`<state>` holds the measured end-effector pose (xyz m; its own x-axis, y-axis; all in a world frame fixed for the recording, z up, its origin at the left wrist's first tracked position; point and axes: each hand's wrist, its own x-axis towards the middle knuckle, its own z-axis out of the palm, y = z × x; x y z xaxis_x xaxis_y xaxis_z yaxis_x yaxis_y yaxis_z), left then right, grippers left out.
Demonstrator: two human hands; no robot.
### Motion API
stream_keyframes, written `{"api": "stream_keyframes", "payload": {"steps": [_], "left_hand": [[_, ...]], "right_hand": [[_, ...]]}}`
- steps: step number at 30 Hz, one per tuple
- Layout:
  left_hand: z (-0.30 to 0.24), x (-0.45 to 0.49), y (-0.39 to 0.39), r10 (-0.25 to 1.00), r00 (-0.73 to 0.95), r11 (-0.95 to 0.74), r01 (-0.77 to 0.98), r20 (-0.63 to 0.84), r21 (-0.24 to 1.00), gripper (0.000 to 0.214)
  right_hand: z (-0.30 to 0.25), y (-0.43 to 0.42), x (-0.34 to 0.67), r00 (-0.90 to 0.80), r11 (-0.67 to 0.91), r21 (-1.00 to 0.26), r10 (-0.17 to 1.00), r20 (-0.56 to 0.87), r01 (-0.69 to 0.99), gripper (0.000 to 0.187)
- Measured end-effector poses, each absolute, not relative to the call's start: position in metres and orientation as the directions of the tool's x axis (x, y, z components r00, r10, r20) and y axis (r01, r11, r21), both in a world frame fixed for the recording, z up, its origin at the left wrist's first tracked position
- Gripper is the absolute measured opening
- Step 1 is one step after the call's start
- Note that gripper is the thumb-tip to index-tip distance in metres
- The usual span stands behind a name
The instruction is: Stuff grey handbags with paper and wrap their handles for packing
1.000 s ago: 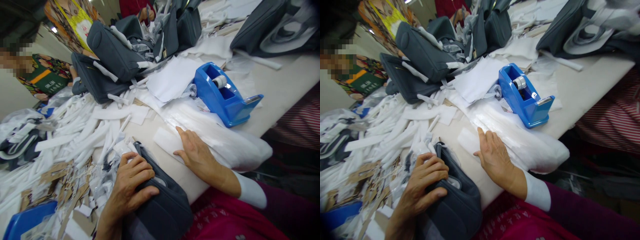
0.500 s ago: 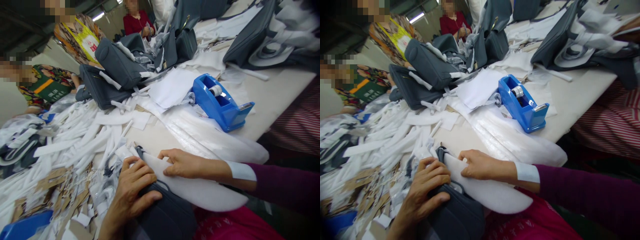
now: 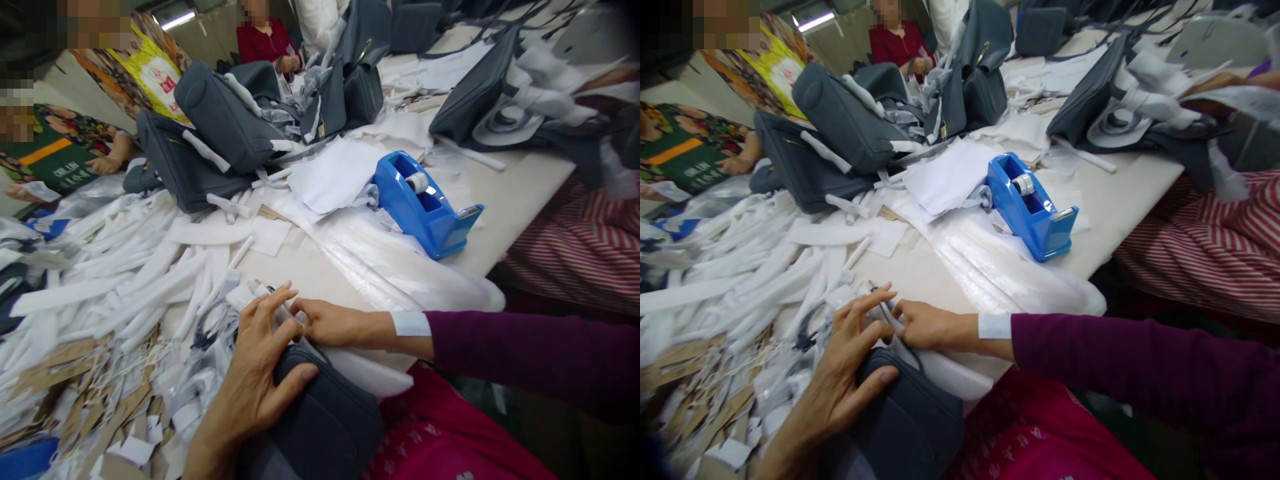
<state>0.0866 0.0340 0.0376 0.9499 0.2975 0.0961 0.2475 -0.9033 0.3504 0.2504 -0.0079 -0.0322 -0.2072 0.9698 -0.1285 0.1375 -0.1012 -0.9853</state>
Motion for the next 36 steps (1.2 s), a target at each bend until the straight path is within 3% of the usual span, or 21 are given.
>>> {"api": "stream_keyframes", "payload": {"steps": [4, 7, 10, 14, 17, 22, 29, 32, 36], "left_hand": [[0.034, 0.086, 0.035, 0.255, 0.967, -0.906, 0.246, -0.021, 0.345, 0.022], [0.034, 0.086, 0.036, 0.248, 0.968, -0.9, 0.241, -0.027, 0.363, 0.021], [0.034, 0.085, 0.037, 0.248, 0.969, -0.896, 0.234, -0.012, 0.377, 0.021], [0.035, 0.085, 0.038, 0.245, 0.969, -0.892, 0.229, -0.008, 0.39, 0.023], [0.036, 0.085, 0.038, 0.236, 0.972, -0.888, 0.222, -0.014, 0.402, 0.026], [0.037, 0.085, 0.036, 0.232, 0.973, -0.885, 0.219, -0.018, 0.412, 0.026], [0.033, 0.089, 0.035, 0.254, 0.967, -0.874, 0.229, 0.0, 0.428, 0.019], [0.031, 0.088, 0.036, 0.271, 0.962, -0.866, 0.25, -0.013, 0.433, 0.021], [0.028, 0.087, 0.037, 0.282, 0.959, -0.856, 0.256, -0.01, 0.45, 0.021]], "right_hand": [[-0.023, -0.061, 0.289, -0.279, -0.05, -0.992, 0.957, -0.08, 0.113, 0.047], [-0.025, -0.103, 0.308, -0.26, 0.206, -0.918, 0.958, 0.119, 0.338, 0.054], [-0.031, -0.124, 0.311, -0.382, 0.461, -0.734, 0.877, 0.292, 0.498, 0.054], [-0.038, -0.122, 0.3, -0.376, 0.573, -0.645, 0.819, 0.434, 0.505, 0.039], [-0.039, -0.116, 0.29, -0.313, 0.517, -0.702, 0.856, 0.412, 0.491, 0.03], [-0.032, -0.103, 0.273, -0.091, 0.248, -0.837, 0.968, 0.234, 0.487, 0.019], [-0.005, -0.084, 0.258, -0.043, 0.106, -0.837, 0.994, 0.099, 0.537, 0.018], [-0.003, -0.089, 0.259, -0.046, 0.08, -0.914, 0.997, 0.068, 0.397, 0.024], [-0.01, -0.093, 0.263, -0.017, -0.09, -0.995, 0.996, -0.091, 0.049, 0.011]]}}
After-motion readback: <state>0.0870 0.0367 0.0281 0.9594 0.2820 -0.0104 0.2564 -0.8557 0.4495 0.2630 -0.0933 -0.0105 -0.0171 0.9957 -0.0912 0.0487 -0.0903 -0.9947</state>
